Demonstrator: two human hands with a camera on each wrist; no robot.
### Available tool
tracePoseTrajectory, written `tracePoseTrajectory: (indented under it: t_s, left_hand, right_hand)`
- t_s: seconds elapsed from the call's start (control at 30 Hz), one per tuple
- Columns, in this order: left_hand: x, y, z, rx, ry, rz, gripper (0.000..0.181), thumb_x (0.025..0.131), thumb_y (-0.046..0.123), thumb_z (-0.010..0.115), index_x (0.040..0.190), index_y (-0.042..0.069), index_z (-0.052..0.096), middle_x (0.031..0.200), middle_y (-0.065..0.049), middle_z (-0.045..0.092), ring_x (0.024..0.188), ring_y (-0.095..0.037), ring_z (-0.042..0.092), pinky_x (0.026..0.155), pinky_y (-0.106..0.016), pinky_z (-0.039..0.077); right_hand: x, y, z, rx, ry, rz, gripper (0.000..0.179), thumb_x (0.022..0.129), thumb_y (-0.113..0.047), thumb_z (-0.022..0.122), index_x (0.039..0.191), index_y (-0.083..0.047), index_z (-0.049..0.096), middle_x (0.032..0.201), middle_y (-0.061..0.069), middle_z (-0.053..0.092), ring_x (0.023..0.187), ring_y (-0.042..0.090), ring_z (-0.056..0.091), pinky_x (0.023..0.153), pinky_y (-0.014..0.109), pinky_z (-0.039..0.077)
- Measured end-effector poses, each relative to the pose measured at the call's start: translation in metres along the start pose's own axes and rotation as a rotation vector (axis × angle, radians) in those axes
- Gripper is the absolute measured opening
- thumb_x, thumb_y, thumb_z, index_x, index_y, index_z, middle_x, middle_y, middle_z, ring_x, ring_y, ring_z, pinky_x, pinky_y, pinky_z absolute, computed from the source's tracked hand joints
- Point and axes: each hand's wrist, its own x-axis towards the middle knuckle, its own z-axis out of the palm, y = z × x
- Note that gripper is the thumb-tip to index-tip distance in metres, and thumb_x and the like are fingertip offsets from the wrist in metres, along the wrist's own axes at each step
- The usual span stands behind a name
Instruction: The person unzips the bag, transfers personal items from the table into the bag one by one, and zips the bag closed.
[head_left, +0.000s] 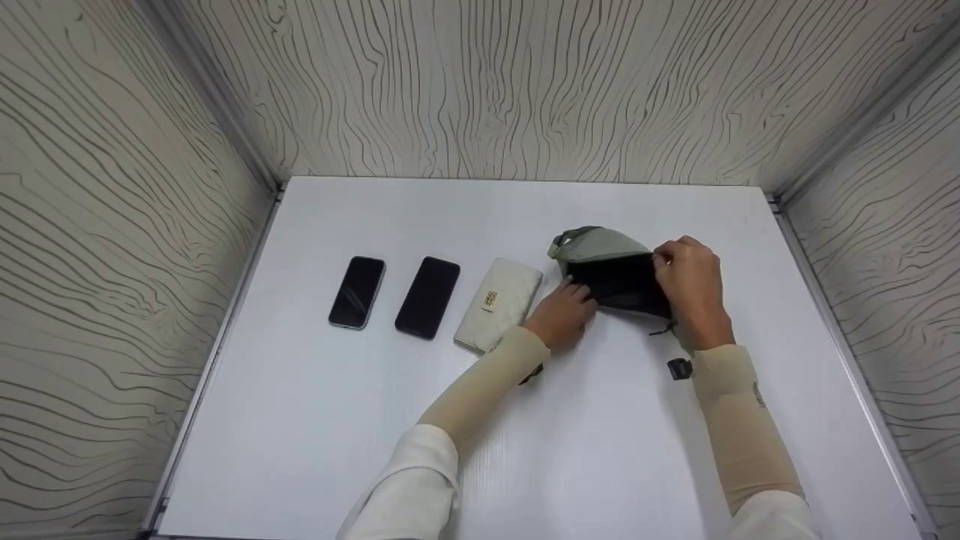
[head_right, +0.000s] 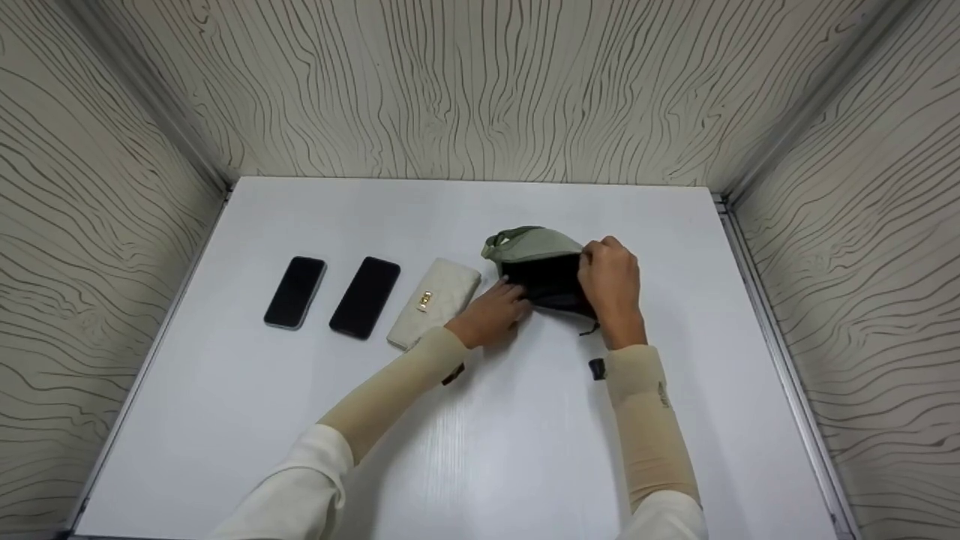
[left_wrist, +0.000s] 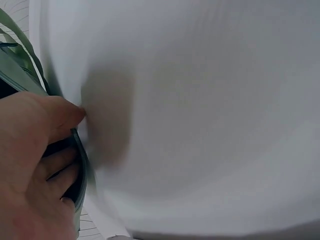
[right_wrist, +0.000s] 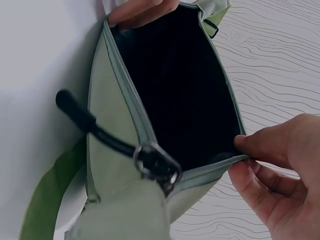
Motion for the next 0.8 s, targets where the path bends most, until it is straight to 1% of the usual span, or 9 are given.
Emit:
tracePoseTrajectory:
  t_s: [0.13, 0.2, 0.33, 0.43, 0.53, 0.63, 0.73, 0.8]
  left_hand:
    - [-0.001, 0.0, -0.003, -0.041, 0.023, 0.02, 0.027, 0.106, 0.018, 0.065, 0.133, 0.015, 0.068, 0.141, -0.004, 0.063, 0.145, -0.023, 0.053, 0.129, -0.043, 0.032]
    - [0.0, 0.0, -0.004, -0.073, 0.046, 0.032, 0.027, 0.104, 0.015, 0.066, 0.131, 0.014, 0.068, 0.14, -0.004, 0.064, 0.144, -0.023, 0.054, 0.129, -0.042, 0.034]
    - [0.001, -0.003, -0.007, -0.137, 0.112, 0.068, 0.024, 0.103, 0.011, 0.068, 0.127, 0.011, 0.07, 0.134, -0.005, 0.067, 0.135, -0.022, 0.06, 0.122, -0.034, 0.042]
    - [0.003, -0.008, -0.009, -0.164, 0.141, 0.072, 0.025, 0.104, 0.011, 0.066, 0.128, 0.011, 0.071, 0.132, -0.004, 0.067, 0.128, -0.021, 0.062, 0.115, -0.03, 0.047]
    - [0.004, -0.015, -0.012, -0.178, 0.144, 0.033, 0.028, 0.104, 0.013, 0.066, 0.132, 0.013, 0.07, 0.135, -0.003, 0.066, 0.126, -0.021, 0.061, 0.108, -0.031, 0.051]
    - [0.003, -0.023, -0.016, -0.179, 0.139, -0.03, 0.028, 0.105, 0.014, 0.065, 0.133, 0.015, 0.069, 0.134, -0.003, 0.066, 0.125, -0.021, 0.061, 0.103, -0.034, 0.054]
    - [0.0, -0.033, -0.017, -0.17, 0.129, -0.093, 0.029, 0.107, 0.016, 0.063, 0.135, 0.015, 0.067, 0.135, -0.003, 0.066, 0.126, -0.021, 0.061, 0.102, -0.035, 0.054]
    - [-0.002, -0.038, -0.018, -0.168, 0.115, -0.135, 0.031, 0.108, 0.018, 0.062, 0.138, 0.016, 0.066, 0.136, -0.003, 0.065, 0.128, -0.021, 0.06, 0.103, -0.036, 0.054]
  right_hand:
    - [-0.002, 0.0, 0.001, -0.001, -0.01, 0.017, 0.01, 0.093, 0.004, 0.071, 0.091, 0.009, 0.079, 0.086, 0.026, 0.072, 0.081, 0.045, 0.071, 0.075, 0.056, 0.057]
    - [-0.003, 0.0, 0.001, -0.004, -0.015, 0.028, 0.01, 0.093, 0.003, 0.071, 0.092, 0.009, 0.079, 0.086, 0.026, 0.072, 0.082, 0.045, 0.071, 0.075, 0.057, 0.057]
    - [-0.004, 0.0, 0.001, -0.014, -0.032, 0.06, 0.012, 0.094, 0.003, 0.069, 0.095, 0.01, 0.079, 0.089, 0.028, 0.071, 0.085, 0.047, 0.071, 0.077, 0.058, 0.057]
    - [-0.005, 0.001, 0.0, -0.025, -0.032, 0.074, 0.012, 0.094, 0.004, 0.068, 0.096, 0.011, 0.078, 0.091, 0.029, 0.072, 0.087, 0.048, 0.071, 0.078, 0.058, 0.057]
    - [-0.005, 0.002, 0.001, -0.032, -0.022, 0.074, 0.012, 0.093, 0.004, 0.068, 0.094, 0.011, 0.078, 0.09, 0.029, 0.072, 0.086, 0.049, 0.071, 0.078, 0.059, 0.057]
    - [-0.005, 0.003, 0.001, -0.03, -0.013, 0.071, 0.012, 0.092, 0.004, 0.068, 0.093, 0.01, 0.078, 0.089, 0.029, 0.072, 0.086, 0.049, 0.071, 0.078, 0.059, 0.056]
    - [-0.005, 0.003, 0.002, -0.026, -0.012, 0.07, 0.012, 0.092, 0.004, 0.068, 0.093, 0.01, 0.078, 0.088, 0.029, 0.072, 0.085, 0.049, 0.071, 0.077, 0.059, 0.056]
    - [-0.005, 0.004, 0.003, -0.025, -0.011, 0.069, 0.012, 0.092, 0.004, 0.068, 0.093, 0.01, 0.078, 0.088, 0.029, 0.072, 0.084, 0.049, 0.071, 0.076, 0.06, 0.057]
